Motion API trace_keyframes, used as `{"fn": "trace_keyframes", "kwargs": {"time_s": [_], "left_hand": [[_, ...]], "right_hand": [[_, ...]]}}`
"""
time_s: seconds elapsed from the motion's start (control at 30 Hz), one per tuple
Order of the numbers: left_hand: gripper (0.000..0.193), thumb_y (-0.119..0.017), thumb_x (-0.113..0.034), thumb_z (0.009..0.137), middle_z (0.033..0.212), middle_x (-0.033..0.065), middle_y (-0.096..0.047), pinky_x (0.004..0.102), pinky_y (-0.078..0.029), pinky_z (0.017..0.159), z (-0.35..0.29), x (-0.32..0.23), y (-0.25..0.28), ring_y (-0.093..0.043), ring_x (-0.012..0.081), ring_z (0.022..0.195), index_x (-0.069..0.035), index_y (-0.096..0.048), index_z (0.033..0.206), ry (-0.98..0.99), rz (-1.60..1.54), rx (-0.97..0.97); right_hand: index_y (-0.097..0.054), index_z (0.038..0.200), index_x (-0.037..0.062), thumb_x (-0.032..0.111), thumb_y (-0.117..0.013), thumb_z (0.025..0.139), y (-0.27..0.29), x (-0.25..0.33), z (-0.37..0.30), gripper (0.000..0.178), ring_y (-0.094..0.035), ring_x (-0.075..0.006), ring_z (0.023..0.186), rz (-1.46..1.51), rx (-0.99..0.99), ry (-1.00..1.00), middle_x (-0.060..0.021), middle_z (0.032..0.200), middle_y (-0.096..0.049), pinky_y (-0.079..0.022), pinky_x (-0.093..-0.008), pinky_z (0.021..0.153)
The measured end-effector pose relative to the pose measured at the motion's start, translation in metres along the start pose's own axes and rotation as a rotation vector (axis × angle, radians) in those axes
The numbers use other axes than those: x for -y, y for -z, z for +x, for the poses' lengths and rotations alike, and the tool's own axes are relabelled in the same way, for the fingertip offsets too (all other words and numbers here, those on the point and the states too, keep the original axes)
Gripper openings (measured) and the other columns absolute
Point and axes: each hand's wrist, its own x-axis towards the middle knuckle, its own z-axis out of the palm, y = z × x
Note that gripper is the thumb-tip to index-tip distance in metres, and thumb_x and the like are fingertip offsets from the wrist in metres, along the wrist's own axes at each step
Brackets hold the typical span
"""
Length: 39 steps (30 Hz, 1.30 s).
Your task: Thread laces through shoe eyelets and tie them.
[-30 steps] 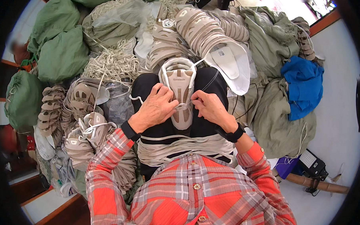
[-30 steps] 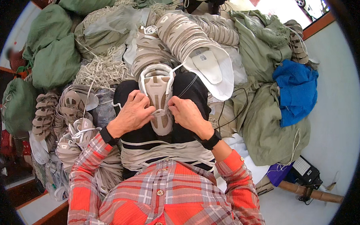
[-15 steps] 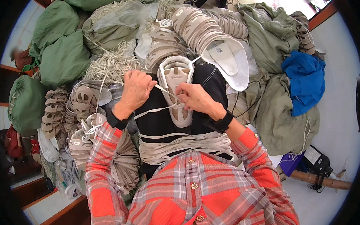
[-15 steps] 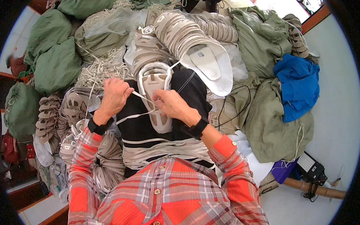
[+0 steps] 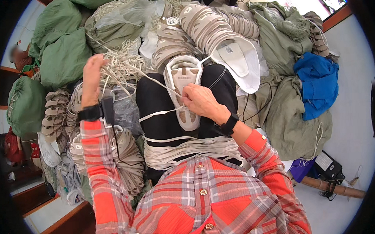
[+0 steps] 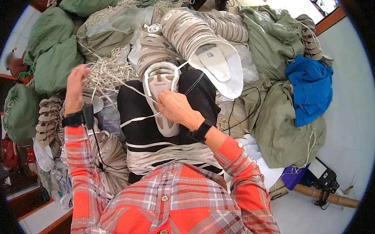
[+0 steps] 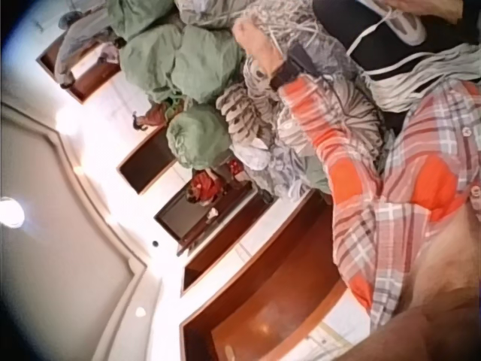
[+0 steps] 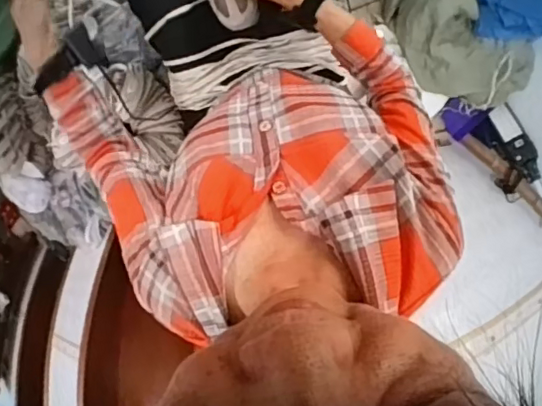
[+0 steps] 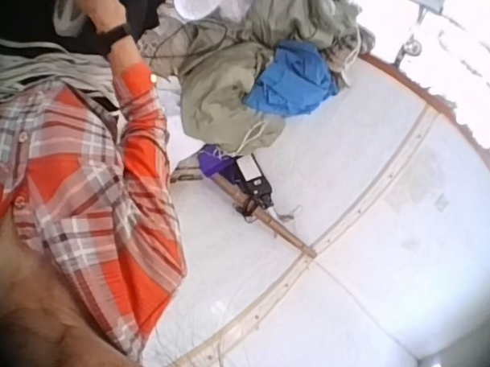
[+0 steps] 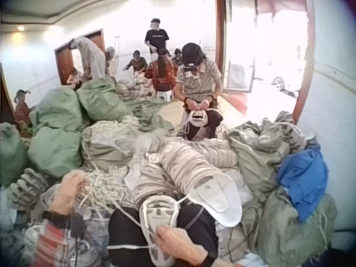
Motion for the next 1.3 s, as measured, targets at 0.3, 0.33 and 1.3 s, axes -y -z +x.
{"fn": "trace_keyframes", "kwargs": {"time_s": [0.3, 0.33, 1.3], "left_hand": [[0.013, -0.059, -0.019, 0.078, 0.085, 0.0054, -0.054, 0.0376, -0.034, 0.088, -0.066, 0.147, -0.061, -0.049, 0.0233, 0.095, -0.007, -0.060, 0.084, -0.865, 2.044, 0.785], [0.012, -0.057, -0.018, 0.081, 0.083, 0.0072, -0.055, 0.0380, -0.037, 0.084, -0.065, 0.145, -0.057, -0.052, 0.0248, 0.091, -0.006, -0.059, 0.084, -0.806, 1.976, 0.747], [0.016, -0.052, -0.016, 0.083, 0.076, 0.0141, -0.065, 0.0477, -0.047, 0.071, -0.336, -0.068, 0.273, -0.063, 0.0339, 0.080, -0.008, -0.066, 0.082, -0.096, 2.781, -0.736]], "right_hand": [[-0.060, 0.091, -0.0018, 0.010, -0.063, 0.085, 0.011, -0.006, 0.009, 0.014, -0.056, -0.0133, 0.053, 0.365, 0.003, -0.292, -0.0082, 0.072, -0.060, -0.047, -0.0299, 0.047], [-0.059, 0.095, -0.0008, 0.009, -0.061, 0.087, 0.020, -0.004, 0.005, 0.013, -0.056, -0.0110, 0.055, 0.505, -0.039, -0.365, -0.0059, 0.074, -0.059, -0.047, -0.0266, 0.046], [-0.052, 0.059, 0.0045, 0.013, -0.067, 0.077, 0.056, -0.016, -0.030, 0.025, -0.048, -0.0143, 0.056, 0.915, 0.162, -0.103, -0.0050, 0.055, -0.053, -0.036, -0.0264, 0.053]]}}
